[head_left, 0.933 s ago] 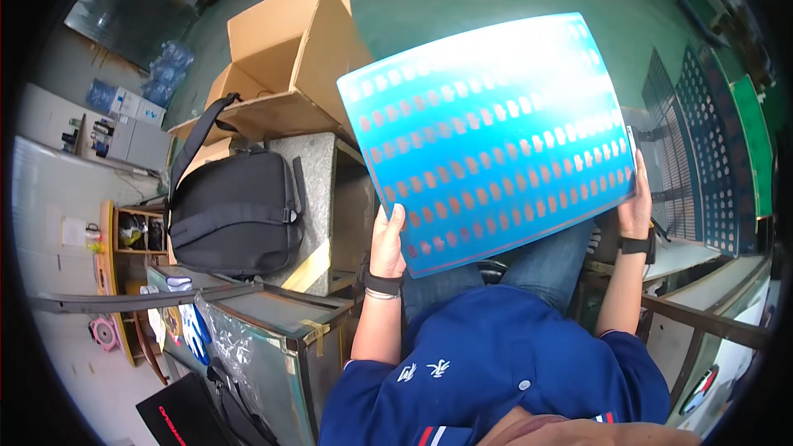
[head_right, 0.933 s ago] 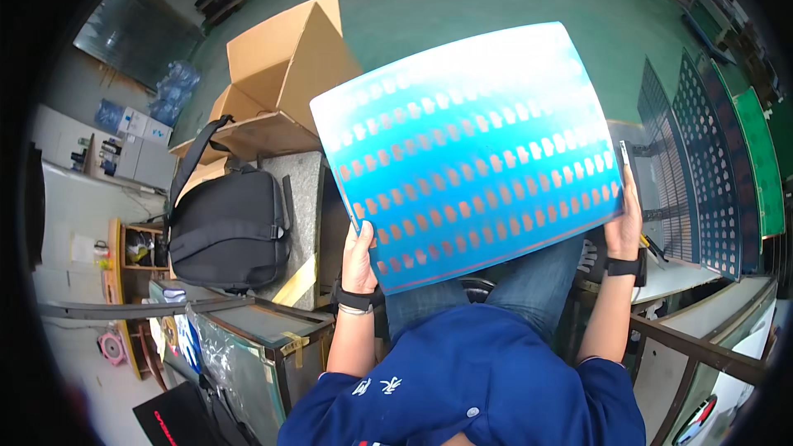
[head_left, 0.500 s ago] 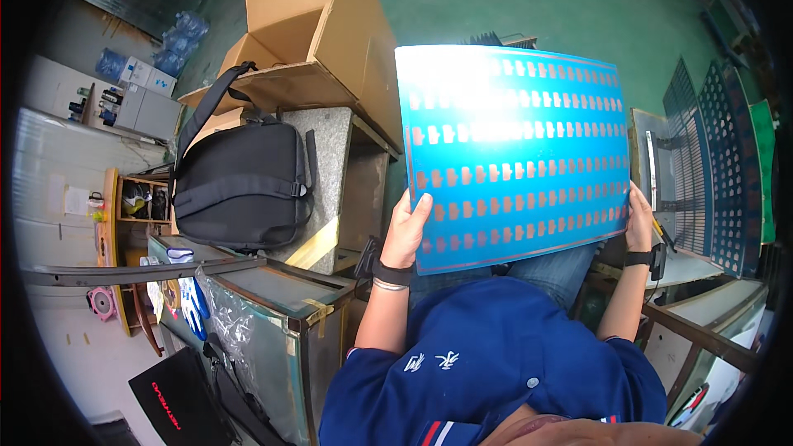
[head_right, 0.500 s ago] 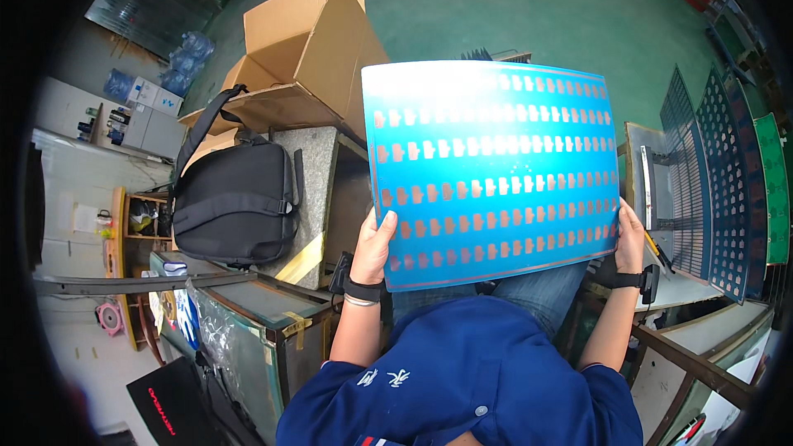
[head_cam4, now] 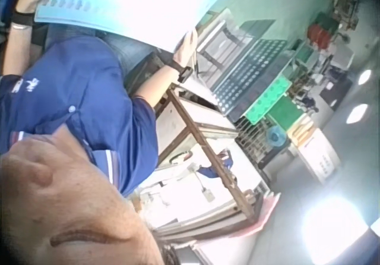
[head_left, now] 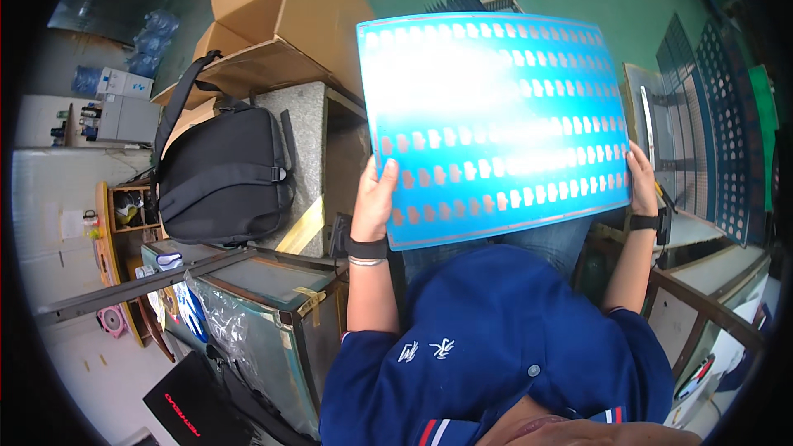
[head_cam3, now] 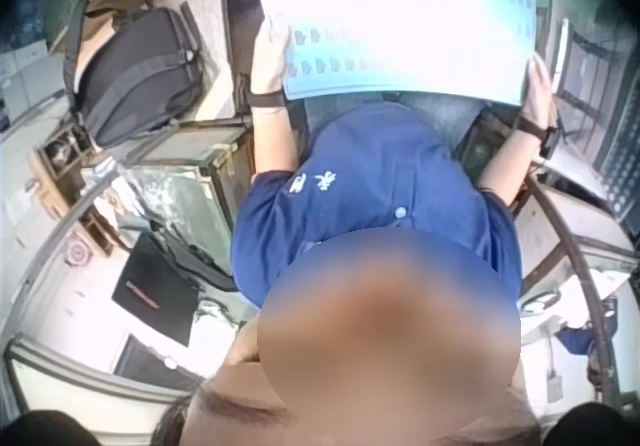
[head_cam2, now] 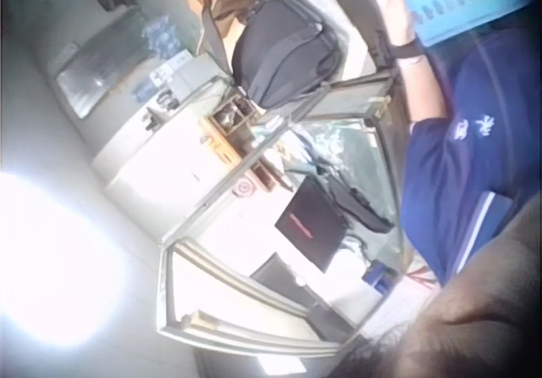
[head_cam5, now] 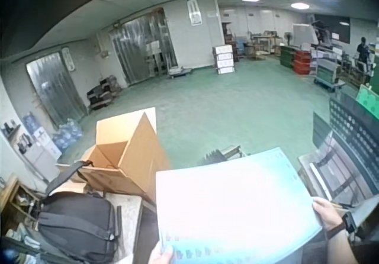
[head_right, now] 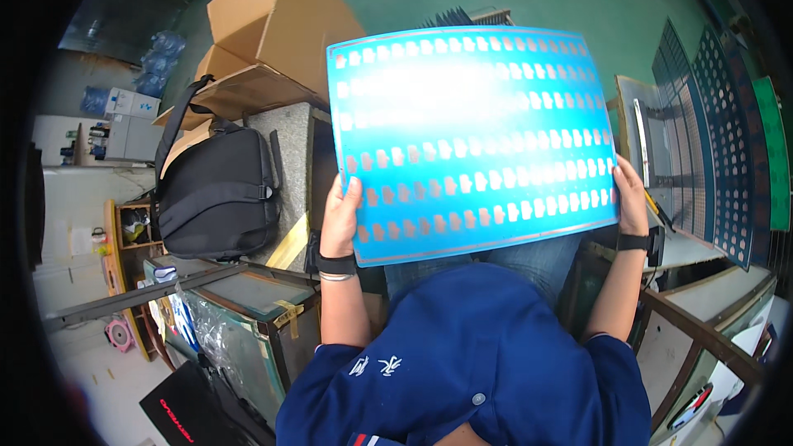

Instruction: Inspecting metal sheets and placing them into a vertical sorting rack.

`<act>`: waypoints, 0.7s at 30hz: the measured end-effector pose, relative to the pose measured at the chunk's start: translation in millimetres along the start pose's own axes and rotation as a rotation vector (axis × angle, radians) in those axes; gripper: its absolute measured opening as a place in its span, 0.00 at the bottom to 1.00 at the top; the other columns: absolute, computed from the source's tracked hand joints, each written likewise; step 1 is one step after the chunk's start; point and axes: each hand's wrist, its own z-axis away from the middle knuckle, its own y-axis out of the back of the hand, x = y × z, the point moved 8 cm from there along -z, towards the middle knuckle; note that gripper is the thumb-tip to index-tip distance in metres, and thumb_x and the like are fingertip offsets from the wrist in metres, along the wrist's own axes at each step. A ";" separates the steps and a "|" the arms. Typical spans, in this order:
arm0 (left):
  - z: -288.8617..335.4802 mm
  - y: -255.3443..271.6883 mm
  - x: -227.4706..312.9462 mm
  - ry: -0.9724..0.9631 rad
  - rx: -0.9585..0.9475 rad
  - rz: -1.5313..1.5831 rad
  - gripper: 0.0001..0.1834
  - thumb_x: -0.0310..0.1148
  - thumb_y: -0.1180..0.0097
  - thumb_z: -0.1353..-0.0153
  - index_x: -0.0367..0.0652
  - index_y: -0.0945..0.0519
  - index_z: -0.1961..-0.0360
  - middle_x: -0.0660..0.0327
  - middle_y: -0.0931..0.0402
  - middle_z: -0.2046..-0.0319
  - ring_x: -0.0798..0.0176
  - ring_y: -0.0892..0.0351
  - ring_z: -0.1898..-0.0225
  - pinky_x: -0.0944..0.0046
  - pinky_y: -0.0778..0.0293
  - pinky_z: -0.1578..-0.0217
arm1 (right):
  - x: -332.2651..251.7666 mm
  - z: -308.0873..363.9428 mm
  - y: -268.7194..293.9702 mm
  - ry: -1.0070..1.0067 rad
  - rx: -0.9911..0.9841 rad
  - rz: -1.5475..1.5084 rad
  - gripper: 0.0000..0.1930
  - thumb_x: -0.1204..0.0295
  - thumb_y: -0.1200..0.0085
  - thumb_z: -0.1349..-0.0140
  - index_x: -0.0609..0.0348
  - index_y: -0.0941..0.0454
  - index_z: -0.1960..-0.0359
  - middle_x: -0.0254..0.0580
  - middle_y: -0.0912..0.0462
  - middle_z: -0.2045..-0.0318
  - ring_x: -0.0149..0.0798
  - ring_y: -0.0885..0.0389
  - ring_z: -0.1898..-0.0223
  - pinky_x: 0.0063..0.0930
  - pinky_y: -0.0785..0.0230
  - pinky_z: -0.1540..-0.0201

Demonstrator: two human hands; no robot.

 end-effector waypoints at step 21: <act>0.4 34.3 -14.4 0.071 0.053 0.020 0.21 0.40 0.55 0.34 0.37 0.34 0.46 0.63 0.28 0.56 0.72 0.30 0.59 0.70 0.33 0.58 | -30.5 -0.1 -34.9 -0.015 -0.020 -0.324 0.26 0.57 0.62 0.33 0.69 0.36 0.43 0.49 0.27 0.48 0.35 0.27 0.49 0.25 0.34 0.48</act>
